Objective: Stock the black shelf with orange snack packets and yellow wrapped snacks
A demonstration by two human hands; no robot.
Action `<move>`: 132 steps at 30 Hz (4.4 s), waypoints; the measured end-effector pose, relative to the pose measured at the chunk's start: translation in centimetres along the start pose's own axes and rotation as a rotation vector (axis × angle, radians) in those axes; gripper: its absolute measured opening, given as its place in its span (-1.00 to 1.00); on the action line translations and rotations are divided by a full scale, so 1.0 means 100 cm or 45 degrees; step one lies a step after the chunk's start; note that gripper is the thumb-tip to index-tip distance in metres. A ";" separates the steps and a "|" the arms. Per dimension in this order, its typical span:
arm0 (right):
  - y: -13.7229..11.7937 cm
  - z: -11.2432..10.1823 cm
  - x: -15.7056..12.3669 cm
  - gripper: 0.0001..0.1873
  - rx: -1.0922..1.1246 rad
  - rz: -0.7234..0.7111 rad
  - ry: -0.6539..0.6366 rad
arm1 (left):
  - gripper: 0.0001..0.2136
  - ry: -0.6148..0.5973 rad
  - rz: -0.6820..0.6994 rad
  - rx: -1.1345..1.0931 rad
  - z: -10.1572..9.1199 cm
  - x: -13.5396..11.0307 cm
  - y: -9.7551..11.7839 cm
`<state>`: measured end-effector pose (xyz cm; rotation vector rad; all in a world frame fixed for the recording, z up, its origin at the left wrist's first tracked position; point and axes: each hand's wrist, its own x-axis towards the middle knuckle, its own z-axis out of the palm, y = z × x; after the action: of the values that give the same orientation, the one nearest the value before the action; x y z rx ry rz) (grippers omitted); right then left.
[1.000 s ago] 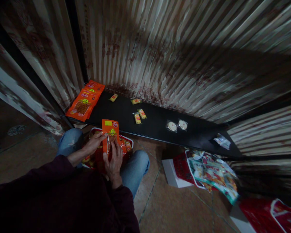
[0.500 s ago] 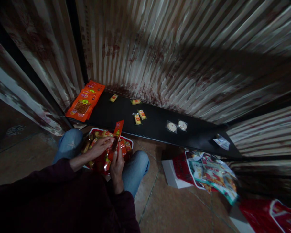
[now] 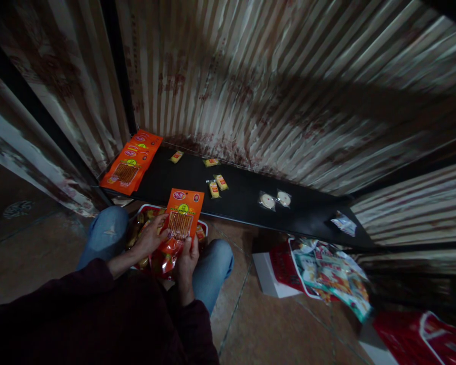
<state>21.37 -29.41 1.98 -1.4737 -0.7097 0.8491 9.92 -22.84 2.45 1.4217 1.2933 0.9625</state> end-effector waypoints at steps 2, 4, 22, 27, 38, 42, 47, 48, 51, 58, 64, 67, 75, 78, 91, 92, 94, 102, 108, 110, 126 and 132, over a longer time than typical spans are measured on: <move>0.002 0.004 0.002 -0.48 0.088 0.047 0.018 | -0.51 0.022 -0.093 -0.110 0.001 0.002 -0.005; 0.005 0.007 0.005 -0.49 0.138 0.073 0.031 | -0.50 0.052 -0.200 -0.228 0.003 0.005 -0.008; 0.025 0.031 0.020 -0.59 0.057 0.068 -0.077 | -0.64 0.149 -0.218 -0.498 -0.027 0.025 -0.013; 0.024 0.050 0.026 -0.58 0.035 0.046 -0.167 | -0.63 0.255 -0.241 -0.388 -0.043 0.032 -0.017; 0.019 0.079 0.027 -0.61 0.034 0.133 -0.227 | -0.65 0.361 -0.279 -0.437 -0.066 0.043 -0.024; 0.014 0.087 0.028 -0.61 0.088 0.124 -0.315 | -0.72 0.425 -0.295 -0.411 -0.073 0.047 -0.024; -0.001 0.103 0.030 -0.59 0.155 0.112 -0.388 | -0.73 0.450 -0.283 -0.363 -0.086 0.055 -0.032; -0.003 0.107 0.031 -0.60 0.150 0.099 -0.377 | -0.73 0.451 -0.272 -0.345 -0.089 0.056 -0.034; -0.002 0.119 0.036 -0.64 0.083 0.056 -0.358 | -0.69 0.480 -0.240 -0.294 -0.099 0.062 -0.038; 0.009 0.148 0.048 -0.62 0.011 -0.007 -0.371 | -0.68 0.600 -0.159 -0.210 -0.121 0.077 -0.042; 0.008 0.174 0.060 -0.63 -0.025 -0.022 -0.359 | -0.64 0.693 -0.148 -0.062 -0.137 0.094 -0.052; 0.008 0.186 0.067 -0.63 -0.027 -0.049 -0.377 | -0.62 0.680 -0.139 0.097 -0.145 0.103 -0.056; 0.018 0.212 0.084 -0.62 -0.145 -0.153 -0.345 | -0.61 0.653 -0.123 0.642 -0.160 0.117 -0.046; 0.023 0.219 0.089 -0.62 -0.182 -0.186 -0.339 | -0.59 0.649 -0.101 0.764 -0.162 0.121 -0.045; 0.024 0.240 0.101 -0.61 -0.380 -0.257 -0.324 | -0.58 0.569 -0.026 1.063 -0.166 0.136 -0.037; 0.023 0.242 0.101 -0.61 -0.398 -0.262 -0.322 | -0.58 0.568 -0.022 1.096 -0.166 0.137 -0.035; 0.021 0.244 0.103 -0.61 -0.441 -0.269 -0.316 | -0.57 0.562 0.006 1.164 -0.165 0.139 -0.033; 0.007 0.247 0.102 -0.60 -0.700 -0.272 -0.329 | -0.55 0.553 0.056 1.311 -0.161 0.145 -0.033; 0.003 0.250 0.101 -0.62 -0.839 -0.318 -0.345 | -0.54 0.484 0.220 1.332 -0.158 0.146 -0.039; 0.004 0.251 0.101 -0.65 -0.845 -0.354 -0.364 | -0.54 0.407 0.235 1.317 -0.156 0.148 -0.040; 0.012 0.254 0.111 -0.48 -0.746 -0.489 -0.341 | -0.46 0.303 0.079 1.260 -0.152 0.159 -0.046; 0.013 0.257 0.118 -0.49 -0.694 -0.423 -0.334 | -0.45 0.328 0.089 1.306 -0.148 0.163 -0.049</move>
<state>6.14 -5.66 -0.45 -1.6642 -1.4244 0.6185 -3.42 -4.70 0.49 2.1466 2.0990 0.5134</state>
